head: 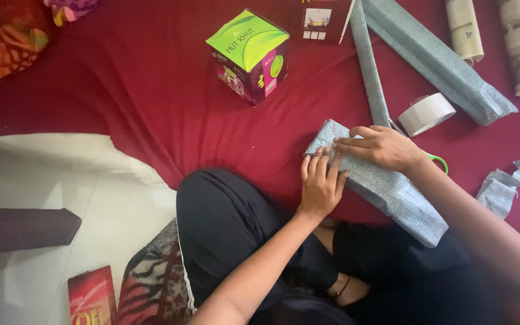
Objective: The person wraps a rectangular box with silver patterned wrapping paper. They fold the paper around the box, apply clear adhesive tape to secure the seams, and trim excess paper with scissors. The wrapped box is then inspected and set aside.
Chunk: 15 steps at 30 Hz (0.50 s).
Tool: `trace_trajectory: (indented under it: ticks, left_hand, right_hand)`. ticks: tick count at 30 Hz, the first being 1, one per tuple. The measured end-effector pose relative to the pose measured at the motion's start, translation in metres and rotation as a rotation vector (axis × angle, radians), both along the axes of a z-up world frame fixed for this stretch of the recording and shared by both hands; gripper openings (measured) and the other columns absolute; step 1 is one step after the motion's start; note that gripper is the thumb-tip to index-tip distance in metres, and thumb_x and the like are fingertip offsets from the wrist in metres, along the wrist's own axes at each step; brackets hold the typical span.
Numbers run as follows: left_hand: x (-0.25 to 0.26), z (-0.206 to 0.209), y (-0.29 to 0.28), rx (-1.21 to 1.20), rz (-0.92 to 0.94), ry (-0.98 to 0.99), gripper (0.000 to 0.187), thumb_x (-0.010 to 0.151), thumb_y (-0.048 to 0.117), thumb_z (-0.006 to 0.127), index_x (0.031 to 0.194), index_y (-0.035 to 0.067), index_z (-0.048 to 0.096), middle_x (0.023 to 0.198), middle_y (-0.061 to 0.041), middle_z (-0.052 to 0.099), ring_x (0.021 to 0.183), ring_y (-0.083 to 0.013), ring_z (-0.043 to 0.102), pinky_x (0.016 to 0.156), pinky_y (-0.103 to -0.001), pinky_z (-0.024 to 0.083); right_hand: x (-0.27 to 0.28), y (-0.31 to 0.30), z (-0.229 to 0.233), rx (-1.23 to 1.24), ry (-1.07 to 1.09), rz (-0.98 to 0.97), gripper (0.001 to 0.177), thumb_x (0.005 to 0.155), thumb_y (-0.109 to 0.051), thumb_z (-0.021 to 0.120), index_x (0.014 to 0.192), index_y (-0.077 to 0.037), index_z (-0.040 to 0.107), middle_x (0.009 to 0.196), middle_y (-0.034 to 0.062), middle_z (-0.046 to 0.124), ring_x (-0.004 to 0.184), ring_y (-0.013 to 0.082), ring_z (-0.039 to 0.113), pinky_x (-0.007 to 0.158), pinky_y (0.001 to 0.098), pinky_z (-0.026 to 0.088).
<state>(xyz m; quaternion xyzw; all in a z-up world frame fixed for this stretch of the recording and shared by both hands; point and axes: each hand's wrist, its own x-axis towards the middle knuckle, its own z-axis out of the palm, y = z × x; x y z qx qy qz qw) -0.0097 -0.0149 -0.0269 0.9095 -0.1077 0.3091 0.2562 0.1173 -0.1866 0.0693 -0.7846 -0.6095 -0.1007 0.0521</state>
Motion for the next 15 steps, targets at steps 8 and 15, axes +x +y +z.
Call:
trace_trajectory:
  ticks: [8,15]
  left_hand:
    - [0.001,-0.008,0.0,-0.19,-0.076,-0.085,0.031,0.108,0.027,0.062,0.124,0.003,0.049,0.131,-0.022,0.059,0.141,-0.0393,0.051,0.123,-0.059,0.03]
    - [0.002,-0.01,0.003,-0.246,-0.083,-0.187,0.051,0.103,0.026,0.073,0.133,0.007,0.037,0.133,-0.021,0.049,0.136,-0.0378,0.052,0.116,-0.059,0.038]
  right_hand:
    - [-0.004,0.001,0.01,-0.038,-0.007,0.003,0.057,0.085,-0.024,0.056,0.14,-0.011,0.059,0.141,0.002,0.061,0.126,0.022,0.056,0.1,0.0377,0.052]
    - [-0.006,0.006,0.014,-0.166,-0.05,-0.01,0.056,0.081,-0.019,0.062,0.136,-0.009,0.06,0.141,0.0036,0.061,0.126,0.0214,0.057,0.096,0.0365,0.053]
